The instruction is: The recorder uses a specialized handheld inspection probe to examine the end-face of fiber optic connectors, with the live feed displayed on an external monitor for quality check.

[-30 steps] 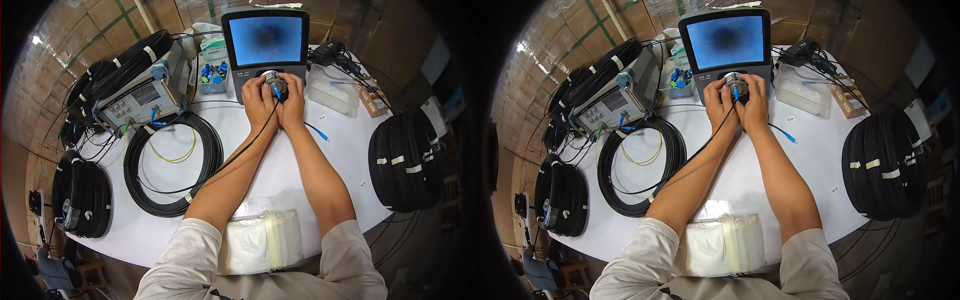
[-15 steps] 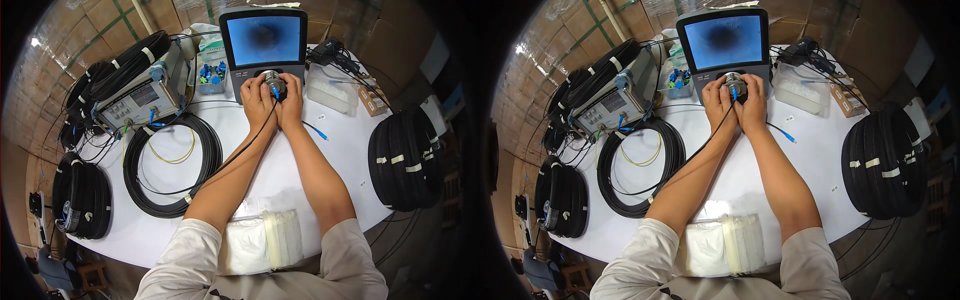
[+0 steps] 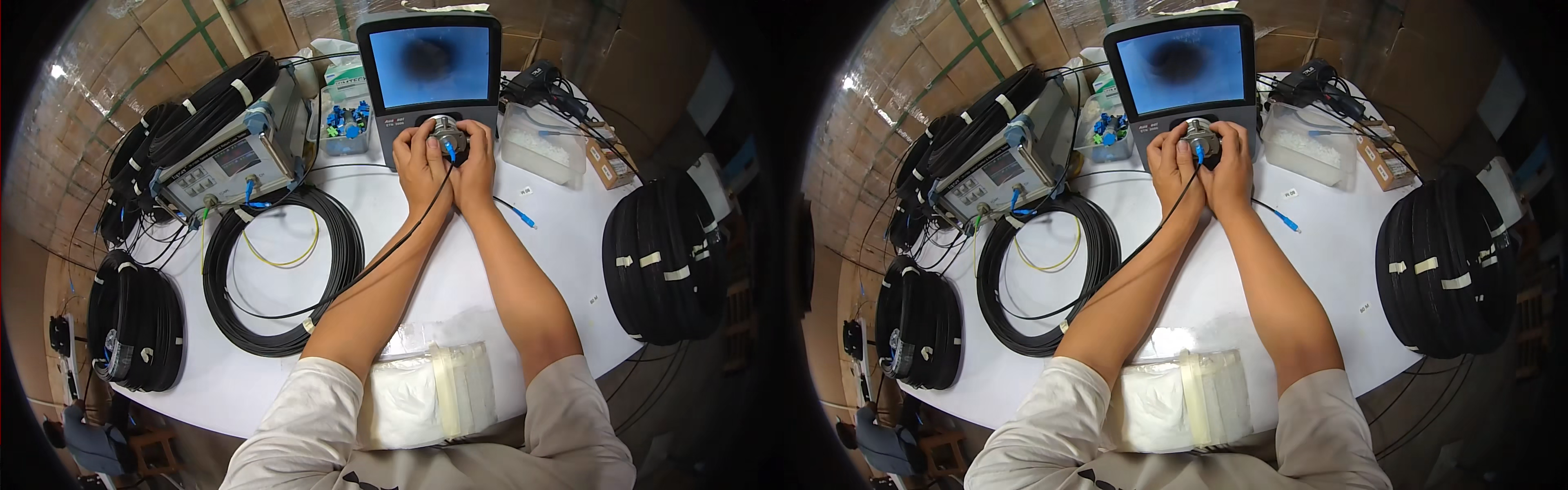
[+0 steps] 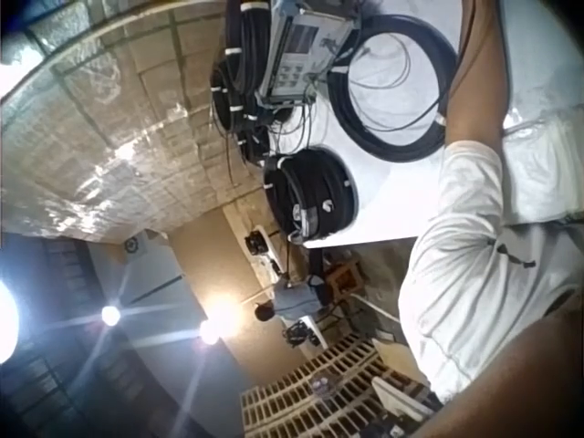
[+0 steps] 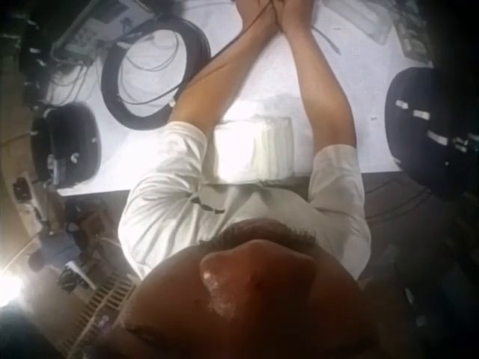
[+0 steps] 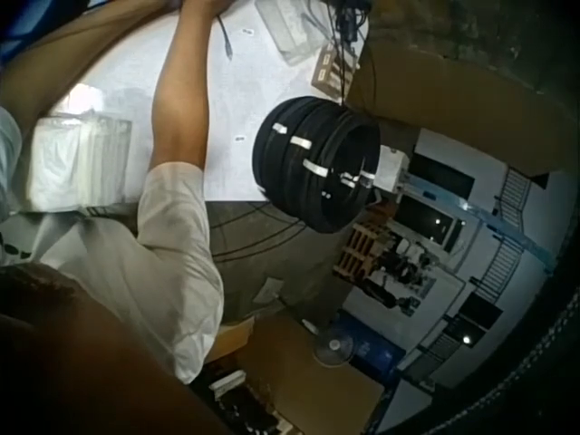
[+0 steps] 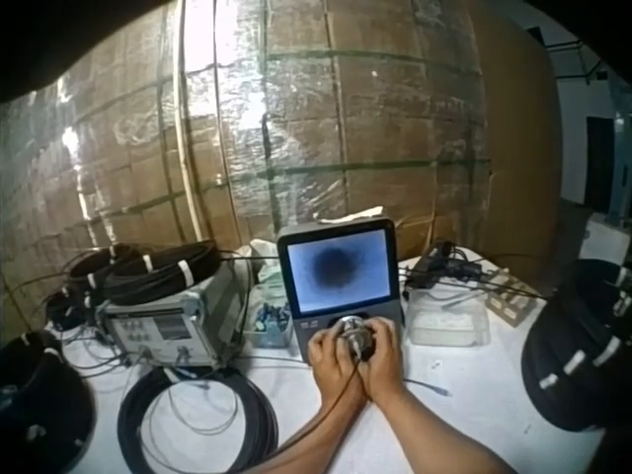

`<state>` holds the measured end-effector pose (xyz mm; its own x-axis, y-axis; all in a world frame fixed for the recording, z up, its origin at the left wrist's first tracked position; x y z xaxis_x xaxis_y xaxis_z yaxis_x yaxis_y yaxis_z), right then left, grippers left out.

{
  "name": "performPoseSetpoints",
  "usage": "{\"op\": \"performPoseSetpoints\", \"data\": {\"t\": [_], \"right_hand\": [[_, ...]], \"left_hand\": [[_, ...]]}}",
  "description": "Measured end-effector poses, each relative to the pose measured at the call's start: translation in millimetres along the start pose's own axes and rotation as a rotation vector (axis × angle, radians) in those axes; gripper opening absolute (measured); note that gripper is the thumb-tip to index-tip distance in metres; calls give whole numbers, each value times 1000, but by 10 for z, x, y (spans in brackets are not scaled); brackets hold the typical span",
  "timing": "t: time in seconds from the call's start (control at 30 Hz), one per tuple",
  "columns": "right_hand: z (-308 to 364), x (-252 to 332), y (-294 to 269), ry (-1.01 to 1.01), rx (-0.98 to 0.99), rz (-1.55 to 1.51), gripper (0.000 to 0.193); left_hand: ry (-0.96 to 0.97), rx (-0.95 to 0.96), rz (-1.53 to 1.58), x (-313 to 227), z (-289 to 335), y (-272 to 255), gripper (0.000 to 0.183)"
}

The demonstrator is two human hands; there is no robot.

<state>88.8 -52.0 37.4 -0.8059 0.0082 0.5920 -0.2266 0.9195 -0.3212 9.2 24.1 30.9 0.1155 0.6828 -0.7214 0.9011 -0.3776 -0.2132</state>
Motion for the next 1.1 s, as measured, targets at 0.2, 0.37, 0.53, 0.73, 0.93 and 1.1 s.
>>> {"op": "performPoseSetpoints", "data": {"t": [0.2, 0.37, 0.53, 0.73, 0.93, 1.1], "right_hand": [[-20, 61, -32, 12, 57, -42, 54], [-12, 45, -50, 19, 108, -58, 54], [10, 56, 1, 26, 40, -49, 54], [-5, -7, 11, 33, 19, -35, 54], [-11, 23, -33, 3, 60, -41, 54], [11, 73, -27, 17, 71, -33, 55]], "left_hand": [[-4, -46, 30, 34, -16, -8, 33], [-31, -41, 116, 47, -9, -1, 29], [-36, -36, 92, 40, 5, -3, 30], [-5, -10, -5, 12, 10, 3, 36], [-18, -39, 106, 8, 4, 10, 30], [-33, -40, 100, 32, 14, -13, 28]]}}
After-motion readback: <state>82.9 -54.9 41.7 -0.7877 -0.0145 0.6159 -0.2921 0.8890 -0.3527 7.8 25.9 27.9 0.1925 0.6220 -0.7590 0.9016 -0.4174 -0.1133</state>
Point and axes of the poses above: each hand's wrist, its own z-axis away from the middle knuckle, its own y-axis out of the palm, x = y × z, the point moved 4 cm from there along -z, towards the middle knuckle, and after that the axes turned 7 degrees about x, right-handed, at the moved point
